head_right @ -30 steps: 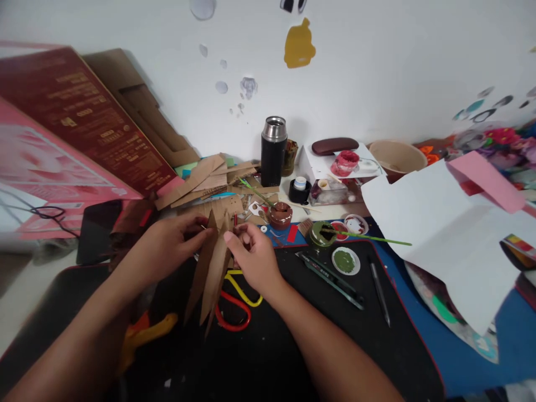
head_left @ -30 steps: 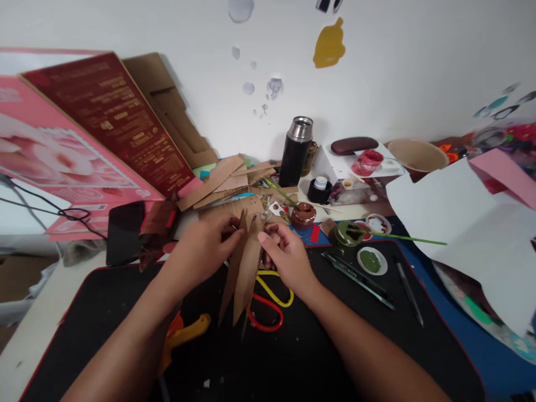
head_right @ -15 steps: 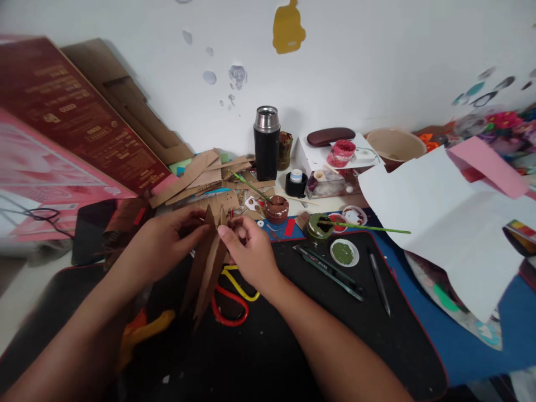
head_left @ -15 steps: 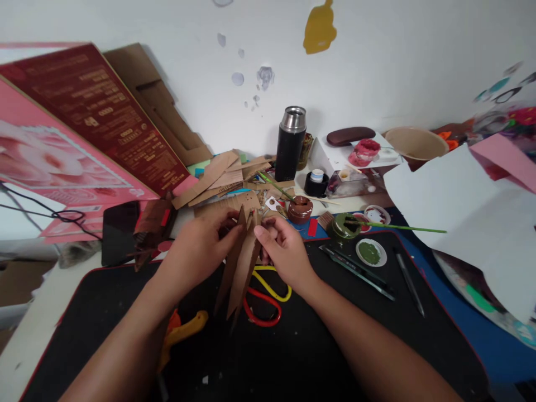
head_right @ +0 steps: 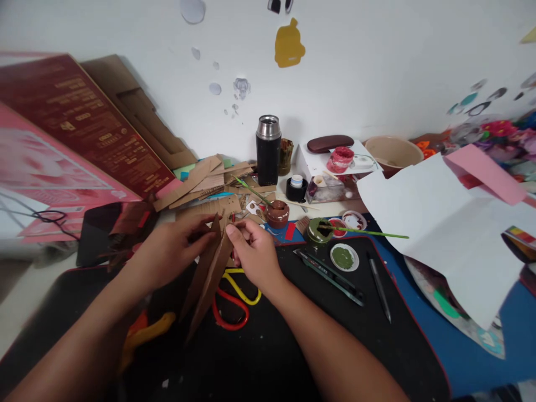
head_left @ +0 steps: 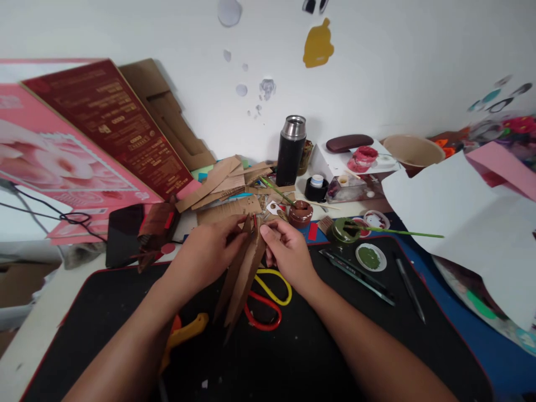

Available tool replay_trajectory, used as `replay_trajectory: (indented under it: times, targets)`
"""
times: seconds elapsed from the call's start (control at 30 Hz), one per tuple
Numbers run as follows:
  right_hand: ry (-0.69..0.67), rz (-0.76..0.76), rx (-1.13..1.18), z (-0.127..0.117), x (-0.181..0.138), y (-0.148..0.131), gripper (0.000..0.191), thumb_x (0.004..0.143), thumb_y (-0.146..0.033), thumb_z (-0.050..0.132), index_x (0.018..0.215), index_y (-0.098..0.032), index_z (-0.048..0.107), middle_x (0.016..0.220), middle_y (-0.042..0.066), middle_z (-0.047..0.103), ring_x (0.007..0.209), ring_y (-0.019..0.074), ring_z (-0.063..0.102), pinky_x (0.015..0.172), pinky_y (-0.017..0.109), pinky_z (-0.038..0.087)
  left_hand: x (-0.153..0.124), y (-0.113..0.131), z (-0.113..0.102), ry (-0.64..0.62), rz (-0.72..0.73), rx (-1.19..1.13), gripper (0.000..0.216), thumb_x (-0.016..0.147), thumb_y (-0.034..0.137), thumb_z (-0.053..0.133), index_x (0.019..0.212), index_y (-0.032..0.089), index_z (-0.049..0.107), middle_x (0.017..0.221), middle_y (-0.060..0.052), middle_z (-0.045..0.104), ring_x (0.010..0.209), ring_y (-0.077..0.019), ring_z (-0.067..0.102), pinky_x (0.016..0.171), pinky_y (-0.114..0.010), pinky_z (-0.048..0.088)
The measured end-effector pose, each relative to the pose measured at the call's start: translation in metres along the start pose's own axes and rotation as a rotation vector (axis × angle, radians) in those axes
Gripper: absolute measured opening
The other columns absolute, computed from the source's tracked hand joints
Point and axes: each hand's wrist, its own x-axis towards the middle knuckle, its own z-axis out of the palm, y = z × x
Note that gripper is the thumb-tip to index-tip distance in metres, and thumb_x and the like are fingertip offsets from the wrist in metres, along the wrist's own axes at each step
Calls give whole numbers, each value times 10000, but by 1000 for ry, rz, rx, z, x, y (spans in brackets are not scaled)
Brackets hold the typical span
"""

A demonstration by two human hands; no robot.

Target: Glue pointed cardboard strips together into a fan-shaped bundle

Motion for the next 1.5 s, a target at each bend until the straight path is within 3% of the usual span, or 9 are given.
replay_trajectory:
  times: [0.17, 0.37, 0.53, 0.67, 1.03, 1.33, 1.5]
  targets:
    - [-2, 11, -21, 0, 0, -1, 409, 933, -625, 681, 941, -219, 630, 531, -92, 512, 409, 107, 475, 426, 224, 370, 1, 5, -2, 13, -42, 94, 388, 1004, 352, 569, 1334, 225, 727, 1150, -123, 837, 949, -310, 795, 790, -367, 548]
    - [25, -40, -99, 1, -2, 5, 425, 938, -604, 697, 1057, -198, 653, 582, -89, 493, 434, 114, 462, 440, 245, 360, -1, 15, -7, -22, -87, 238, 331, 1026, 319, 546, 1271, 199, 733, 1024, -125, 837, 879, -328, 785, 695, -360, 495]
    - [64, -90, -234, 0, -3, 8, 341, 940, -514, 719, 1058, -195, 685, 642, -74, 492, 468, 111, 476, 447, 248, 359, -2, 22, -9, -35, -116, 303, 350, 1044, 304, 549, 1341, 204, 703, 1035, -114, 838, 863, -324, 791, 685, -360, 490]
    - [69, -54, -194, 1, -2, 6, 327, 931, -508, 711, 1036, -202, 668, 618, -85, 491, 439, 112, 469, 433, 252, 348, -2, 22, -10, -50, -118, 313, 343, 1047, 298, 554, 1336, 196, 707, 1034, -120, 837, 881, -329, 793, 705, -368, 508]
    - [61, -29, -88, 3, -1, 4, 331, 897, -493, 734, 1041, -213, 632, 595, -113, 477, 420, 109, 464, 424, 246, 357, -1, 13, -6, -48, -72, 256, 323, 1036, 282, 580, 1318, 193, 708, 1051, -116, 835, 905, -315, 788, 716, -356, 512]
    - [87, -38, -130, 4, -2, 4, 303, 909, -485, 719, 1020, -219, 625, 561, -124, 427, 406, 113, 445, 416, 250, 330, 0, 7, 2, -28, 11, 163, 251, 1043, 271, 536, 1165, 196, 741, 1008, -110, 826, 896, -324, 777, 711, -363, 504]
    - [85, -34, -134, 4, -3, 4, 291, 920, -491, 705, 1008, -226, 620, 553, -126, 413, 410, 111, 432, 429, 250, 324, 0, 6, 7, -15, 48, 93, 288, 1035, 254, 530, 1219, 191, 743, 1056, -116, 832, 924, -322, 784, 741, -368, 531]
